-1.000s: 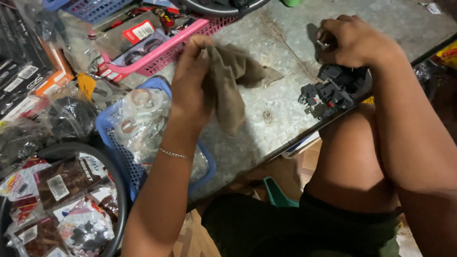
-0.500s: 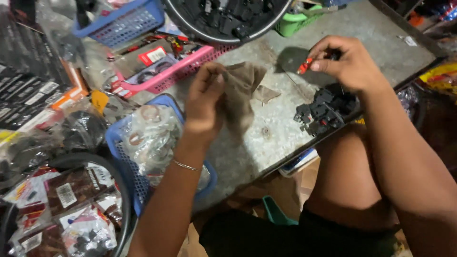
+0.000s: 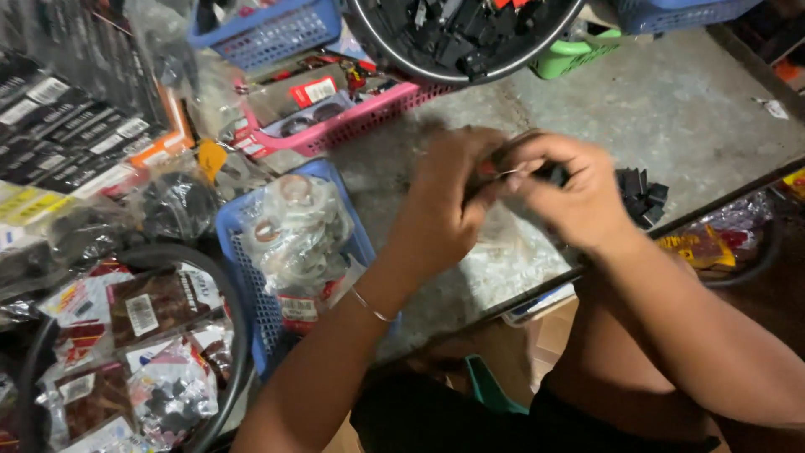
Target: Cleaning and inspecting individual motorcycle electrical switches using a cloth at a workbench.
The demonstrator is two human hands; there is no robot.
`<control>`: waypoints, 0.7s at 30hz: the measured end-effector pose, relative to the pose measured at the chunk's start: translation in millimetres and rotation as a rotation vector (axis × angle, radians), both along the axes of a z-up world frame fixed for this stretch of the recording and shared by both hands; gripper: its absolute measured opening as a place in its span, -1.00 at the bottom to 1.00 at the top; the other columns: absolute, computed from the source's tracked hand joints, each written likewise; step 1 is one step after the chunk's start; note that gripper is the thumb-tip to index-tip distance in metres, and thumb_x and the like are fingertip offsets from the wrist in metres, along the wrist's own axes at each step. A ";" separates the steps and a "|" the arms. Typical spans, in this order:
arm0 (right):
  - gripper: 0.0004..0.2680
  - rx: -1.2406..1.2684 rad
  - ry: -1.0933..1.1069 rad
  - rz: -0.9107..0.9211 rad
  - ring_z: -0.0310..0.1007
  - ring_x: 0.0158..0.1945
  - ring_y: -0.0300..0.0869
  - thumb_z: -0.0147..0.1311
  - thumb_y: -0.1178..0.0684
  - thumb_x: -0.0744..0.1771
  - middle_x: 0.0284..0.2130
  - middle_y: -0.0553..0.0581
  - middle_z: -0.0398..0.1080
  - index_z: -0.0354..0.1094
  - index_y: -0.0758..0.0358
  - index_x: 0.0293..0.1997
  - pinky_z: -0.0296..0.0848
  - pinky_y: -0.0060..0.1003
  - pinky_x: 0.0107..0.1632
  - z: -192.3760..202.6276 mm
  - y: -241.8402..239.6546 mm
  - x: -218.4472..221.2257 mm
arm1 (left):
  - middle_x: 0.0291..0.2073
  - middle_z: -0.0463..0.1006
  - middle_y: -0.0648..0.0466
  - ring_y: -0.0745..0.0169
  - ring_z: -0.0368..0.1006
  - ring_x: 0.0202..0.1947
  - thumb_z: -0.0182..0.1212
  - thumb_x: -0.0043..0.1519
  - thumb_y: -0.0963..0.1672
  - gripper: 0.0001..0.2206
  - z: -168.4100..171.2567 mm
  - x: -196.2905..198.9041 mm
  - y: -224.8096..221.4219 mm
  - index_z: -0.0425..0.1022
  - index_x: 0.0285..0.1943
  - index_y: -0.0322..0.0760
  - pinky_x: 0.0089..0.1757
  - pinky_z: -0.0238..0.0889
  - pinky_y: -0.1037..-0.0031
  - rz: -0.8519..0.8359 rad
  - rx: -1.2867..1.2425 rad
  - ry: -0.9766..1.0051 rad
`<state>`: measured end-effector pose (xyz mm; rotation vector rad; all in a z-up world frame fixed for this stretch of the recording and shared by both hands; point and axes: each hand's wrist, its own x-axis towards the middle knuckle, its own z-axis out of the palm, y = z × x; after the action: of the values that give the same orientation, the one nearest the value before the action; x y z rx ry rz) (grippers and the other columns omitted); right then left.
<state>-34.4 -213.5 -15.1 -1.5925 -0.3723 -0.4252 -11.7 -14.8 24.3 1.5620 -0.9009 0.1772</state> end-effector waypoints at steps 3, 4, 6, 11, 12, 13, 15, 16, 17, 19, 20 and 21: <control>-0.85 -0.103 -0.053 0.008 0.51 -0.20 -0.07 0.34 0.30 0.23 -0.34 0.27 0.44 0.44 0.45 -0.24 0.42 -0.26 -0.13 3.4 4.8 -4.7 | -0.11 0.48 -0.10 -0.24 0.50 -0.03 0.33 0.30 -0.14 -0.62 -7.6 2.1 -2.0 0.39 0.29 -0.25 0.00 0.45 0.07 0.163 0.186 -0.324; -0.87 -0.126 -0.077 0.000 0.55 -0.17 0.01 0.32 0.32 0.23 -0.32 0.30 0.46 0.44 0.46 -0.26 0.41 -0.25 -0.13 4.9 6.3 -7.0 | -0.09 0.51 -0.04 -0.13 0.55 0.00 0.33 0.31 -0.10 -0.61 -12.7 2.1 -2.1 0.41 0.31 -0.19 0.03 0.48 0.17 0.240 0.223 -0.365; -0.85 -0.164 -0.095 -0.011 0.55 -0.19 0.01 0.35 0.30 0.23 -0.30 0.31 0.47 0.46 0.46 -0.22 0.41 -0.23 -0.17 7.5 9.1 -14.2 | -0.10 0.50 -0.05 -0.15 0.54 -0.06 0.03 0.39 0.01 -0.62 -11.8 -1.9 5.7 0.39 0.32 -0.16 -0.02 0.49 0.08 0.223 0.263 -0.330; -0.86 -0.317 -0.309 -0.013 0.53 -0.38 0.08 0.27 0.10 0.32 -0.42 0.26 0.47 0.51 0.40 -0.19 0.41 -0.13 -0.33 15.3 22.3 -17.6 | -0.11 0.61 0.07 -0.17 0.61 -0.07 0.02 0.47 -0.07 -0.80 3.3 -0.3 16.0 0.47 0.21 -0.01 -0.08 0.53 0.08 0.211 0.212 -0.176; -0.86 -0.335 -0.383 -0.022 0.53 -0.38 0.12 0.22 0.09 0.34 -0.41 0.27 0.47 0.47 0.40 -0.20 0.44 -0.08 -0.34 11.5 25.7 -17.7 | -0.19 0.62 0.00 -0.24 0.61 -0.17 -0.03 0.47 -0.08 -0.81 12.0 -4.2 17.7 0.45 0.17 -0.06 -0.15 0.52 0.06 0.200 0.177 -0.161; -0.85 -0.353 -0.458 -0.033 0.53 -0.39 0.16 0.18 0.08 0.36 -0.40 0.29 0.47 0.43 0.40 -0.20 0.46 -0.03 -0.35 7.5 28.6 -17.6 | -0.26 0.62 -0.07 -0.30 0.61 -0.26 -0.07 0.48 -0.09 -0.82 20.4 -7.7 19.0 0.44 0.13 -0.11 -0.23 0.51 0.04 0.187 0.142 -0.147; -0.85 -0.395 -0.506 -0.048 0.56 -0.32 0.17 0.20 0.09 0.33 -0.36 0.26 0.48 0.47 0.40 -0.17 0.50 -0.02 -0.28 -6.3 27.8 -17.2 | -0.45 0.53 -0.01 -0.18 0.49 -0.47 -0.12 0.47 -0.11 -0.79 21.7 -8.6 20.3 0.44 0.13 -0.13 -0.36 0.46 0.13 0.186 0.114 -0.193; -0.84 -0.438 -0.548 -0.070 0.59 -0.26 0.19 0.22 0.10 0.31 -0.33 0.24 0.49 0.50 0.40 -0.13 0.54 0.00 -0.21 -14.4 26.1 -19.1 | -0.64 0.44 0.05 -0.06 0.37 -0.67 -0.16 0.45 -0.12 -0.77 21.2 -10.0 19.6 0.44 0.12 -0.16 -0.49 0.40 0.23 0.177 0.087 -0.234; -0.84 -0.438 -0.541 -0.077 0.59 -0.26 0.19 0.22 0.10 0.31 -0.33 0.24 0.49 0.50 0.40 -0.13 0.54 0.00 -0.21 -12.3 27.3 -21.1 | -0.64 0.44 0.05 -0.06 0.37 -0.67 -0.16 0.45 -0.12 -0.77 21.7 -11.4 18.8 0.44 0.12 -0.16 -0.49 0.40 0.23 0.168 0.089 -0.229; -0.90 -0.423 -0.551 -0.025 0.55 -0.34 0.23 0.15 0.21 0.29 -0.39 0.24 0.45 0.50 0.42 -0.18 0.56 0.05 -0.28 -5.9 29.1 -21.3 | -0.68 0.35 0.11 0.12 0.22 -0.73 -0.25 0.48 -0.08 -0.70 25.3 -11.3 16.7 0.46 0.09 -0.20 -0.52 0.37 0.27 0.236 0.041 -0.271; -0.90 -0.422 -0.553 -0.032 0.55 -0.34 0.23 0.15 0.21 0.29 -0.39 0.24 0.45 0.50 0.42 -0.18 0.56 0.05 -0.28 -9.6 22.6 -17.6 | -0.68 0.35 0.11 0.12 0.22 -0.73 -0.25 0.48 -0.08 -0.70 22.5 -9.5 14.0 0.46 0.09 -0.20 -0.52 0.37 0.27 0.229 0.042 -0.276; -0.88 -0.442 -0.542 -0.023 0.52 -0.38 0.22 0.08 0.16 0.33 -0.42 0.27 0.45 0.49 0.40 -0.21 0.52 0.04 -0.32 -14.4 17.6 -15.8 | -0.66 0.40 0.12 0.16 0.32 -0.67 -0.13 0.44 -0.07 -0.74 18.8 -9.9 12.8 0.47 0.07 -0.23 -0.43 0.41 0.35 0.264 -0.026 -0.203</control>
<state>-50.2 -196.0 -29.5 -1.8950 -0.9097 -0.8394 -21.6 -2.0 43.1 1.6560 -0.8411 0.5413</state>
